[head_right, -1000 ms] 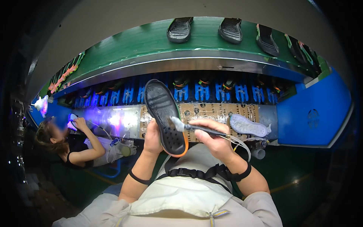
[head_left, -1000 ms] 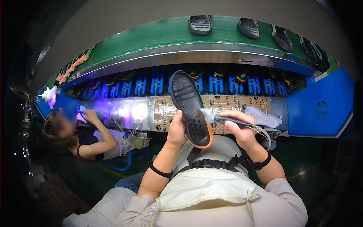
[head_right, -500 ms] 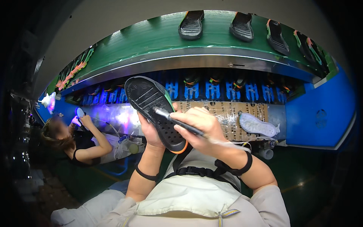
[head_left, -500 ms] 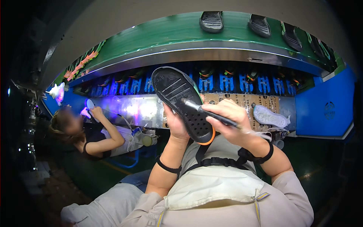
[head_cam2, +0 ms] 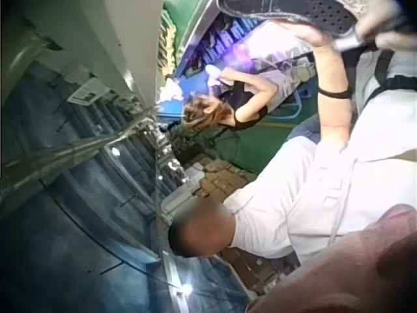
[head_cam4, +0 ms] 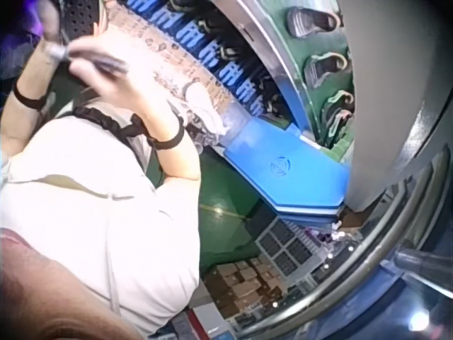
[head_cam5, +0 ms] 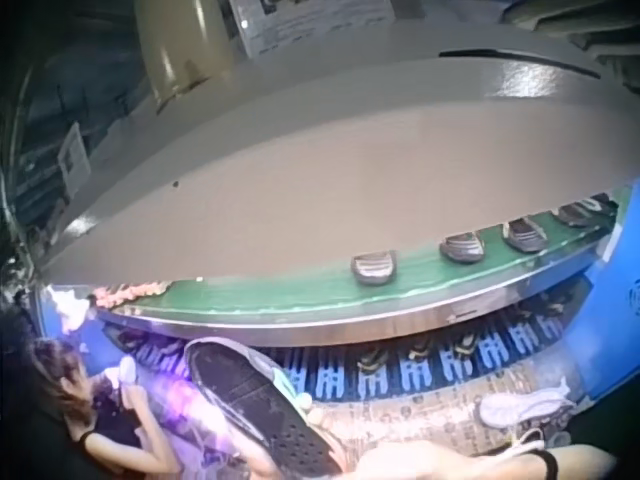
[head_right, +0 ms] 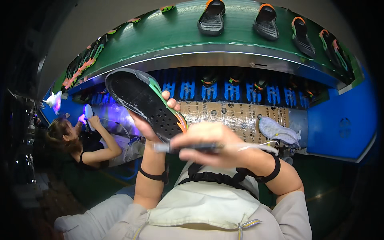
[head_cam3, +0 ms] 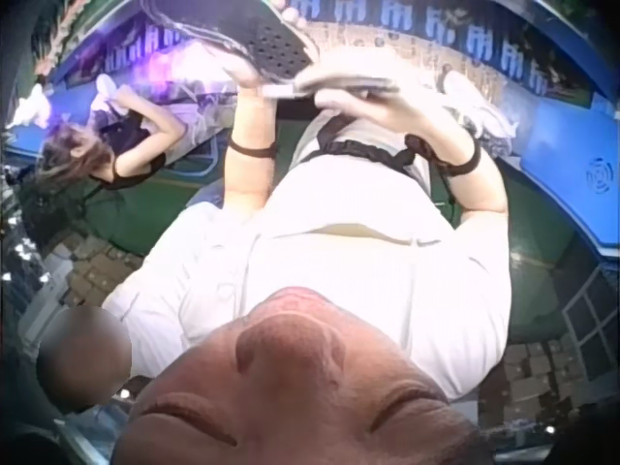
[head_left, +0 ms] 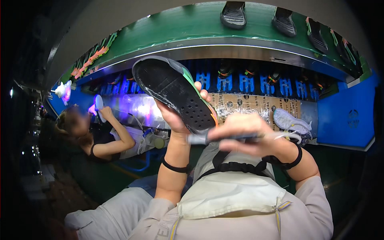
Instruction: Apply adhesive to shoe soles using a specialized brush dispenser on a factory assembly line.
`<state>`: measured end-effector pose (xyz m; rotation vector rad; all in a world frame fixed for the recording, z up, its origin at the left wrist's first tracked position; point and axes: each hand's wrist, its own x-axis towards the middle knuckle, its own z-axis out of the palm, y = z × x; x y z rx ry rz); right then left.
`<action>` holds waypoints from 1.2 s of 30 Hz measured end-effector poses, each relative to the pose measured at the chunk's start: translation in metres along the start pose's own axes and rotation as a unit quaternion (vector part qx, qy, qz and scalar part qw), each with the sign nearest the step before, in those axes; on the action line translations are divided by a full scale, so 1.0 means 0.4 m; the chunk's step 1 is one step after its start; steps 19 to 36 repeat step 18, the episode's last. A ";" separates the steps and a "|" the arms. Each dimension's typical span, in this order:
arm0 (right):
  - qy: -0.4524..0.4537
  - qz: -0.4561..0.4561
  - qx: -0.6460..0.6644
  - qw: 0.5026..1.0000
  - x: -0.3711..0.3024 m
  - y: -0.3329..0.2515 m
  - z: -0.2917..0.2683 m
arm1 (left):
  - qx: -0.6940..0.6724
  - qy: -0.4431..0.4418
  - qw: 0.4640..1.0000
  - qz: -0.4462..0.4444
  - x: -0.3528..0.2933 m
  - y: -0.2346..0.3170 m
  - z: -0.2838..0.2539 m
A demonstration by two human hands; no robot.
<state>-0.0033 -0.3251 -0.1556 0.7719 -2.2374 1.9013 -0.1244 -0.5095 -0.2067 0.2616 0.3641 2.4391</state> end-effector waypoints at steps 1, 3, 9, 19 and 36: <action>0.049 -0.006 -0.096 0.994 0.015 0.002 -0.005 | -0.013 -0.011 1.000 0.009 0.001 0.004 0.008; -0.010 -0.045 -0.207 0.977 0.029 0.005 -0.010 | 0.017 0.004 1.000 0.012 0.008 0.025 -0.007; -0.020 -0.008 -0.093 0.995 0.064 -0.023 -0.048 | 0.153 -0.059 0.986 0.011 0.015 0.062 0.010; -0.020 0.070 0.056 0.996 0.037 0.004 -0.053 | 0.255 -0.152 0.955 -0.018 0.067 0.123 -0.018; -0.020 0.070 0.056 0.996 0.037 0.004 -0.053 | 0.255 -0.152 0.955 -0.018 0.067 0.123 -0.018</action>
